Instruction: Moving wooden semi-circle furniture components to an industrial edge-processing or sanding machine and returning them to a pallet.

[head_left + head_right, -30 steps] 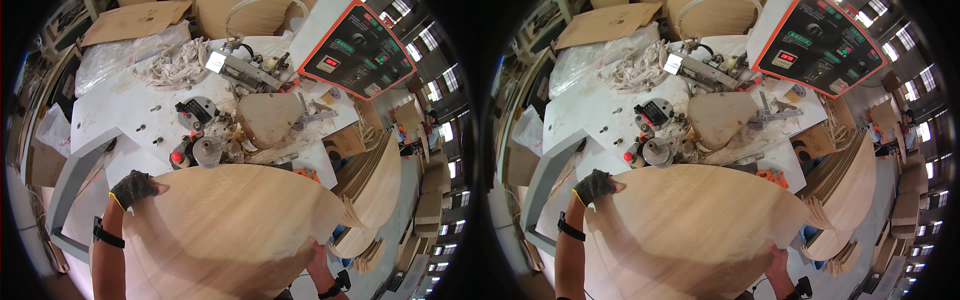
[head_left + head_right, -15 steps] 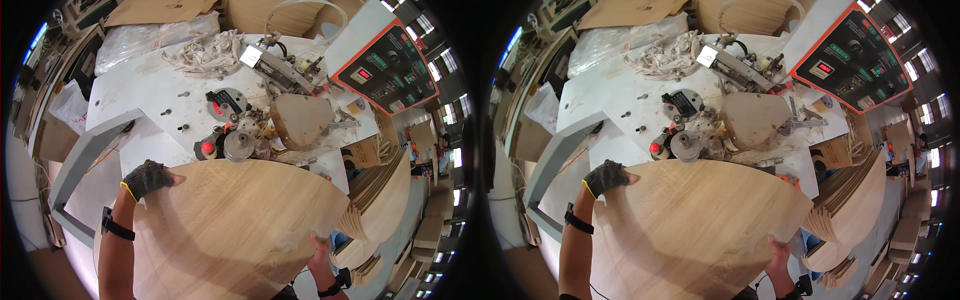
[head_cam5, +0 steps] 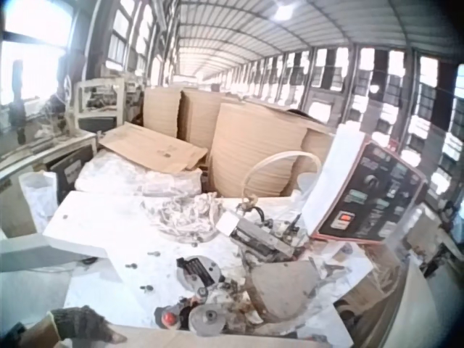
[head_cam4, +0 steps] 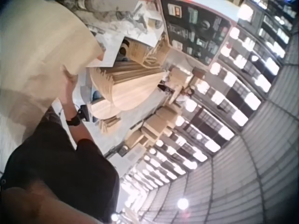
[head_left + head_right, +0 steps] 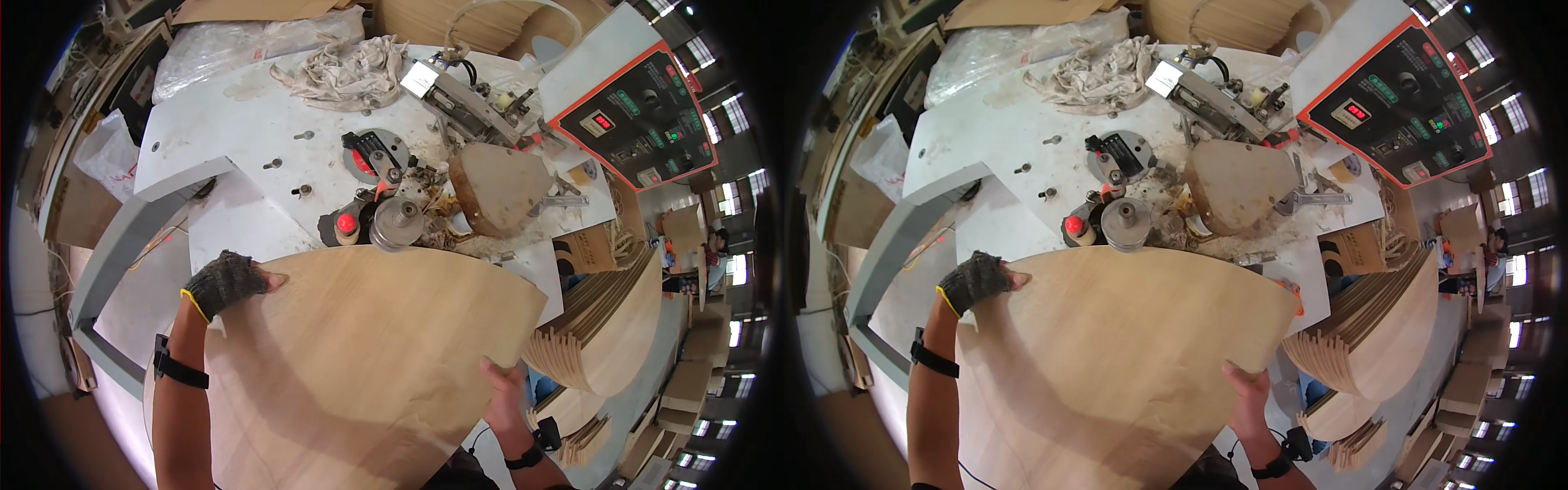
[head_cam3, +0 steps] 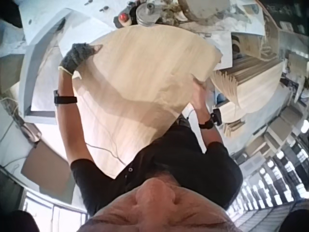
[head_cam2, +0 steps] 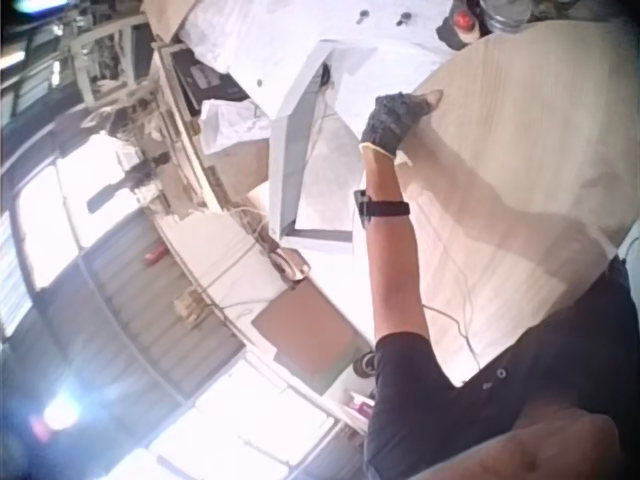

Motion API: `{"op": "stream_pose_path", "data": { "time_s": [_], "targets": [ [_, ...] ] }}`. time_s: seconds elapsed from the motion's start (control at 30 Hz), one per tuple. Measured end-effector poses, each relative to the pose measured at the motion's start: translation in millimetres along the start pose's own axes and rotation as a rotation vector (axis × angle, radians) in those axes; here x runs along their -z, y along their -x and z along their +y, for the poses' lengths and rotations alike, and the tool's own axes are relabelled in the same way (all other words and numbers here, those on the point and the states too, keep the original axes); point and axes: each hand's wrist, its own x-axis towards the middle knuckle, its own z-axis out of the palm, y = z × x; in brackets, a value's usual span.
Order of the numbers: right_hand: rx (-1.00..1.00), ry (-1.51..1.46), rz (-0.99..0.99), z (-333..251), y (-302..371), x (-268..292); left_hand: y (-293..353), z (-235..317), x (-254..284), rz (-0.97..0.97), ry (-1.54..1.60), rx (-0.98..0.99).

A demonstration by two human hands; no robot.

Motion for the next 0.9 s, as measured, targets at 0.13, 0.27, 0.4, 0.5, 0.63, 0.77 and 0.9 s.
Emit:
{"op": "stream_pose_path", "data": {
  "time_s": [0.13,0.27,0.4,0.5,0.63,0.77,0.9],
  "targets": [
    [-0.038,0.030,-0.137,5.0,-3.7,-14.6,-53.9,18.1,80.4,-0.576,0.673,0.947],
    [-0.032,0.064,-0.124,9.6,-9.5,-7.5,-32.7,13.2,31.3,-0.506,0.461,0.774],
    [-0.039,0.045,-0.136,16.0,-6.1,-36.1,-9.8,11.8,34.0,-0.422,0.480,0.674],
    [-0.030,0.045,-0.175,17.9,-5.2,-44.8,-18.2,13.8,40.1,-0.539,0.488,0.745],
    [-0.052,0.044,-0.189,20.8,-4.4,-57.6,-12.2,16.6,51.0,-0.291,0.687,0.789],
    [-0.054,0.042,-0.213,20.0,-1.1,-75.5,-11.5,13.4,49.7,-0.535,0.440,0.788],
    [-0.043,0.092,-0.242,28.6,-2.8,-85.2,16.5,13.6,48.1,-0.221,-0.379,0.084]
  ]
}}
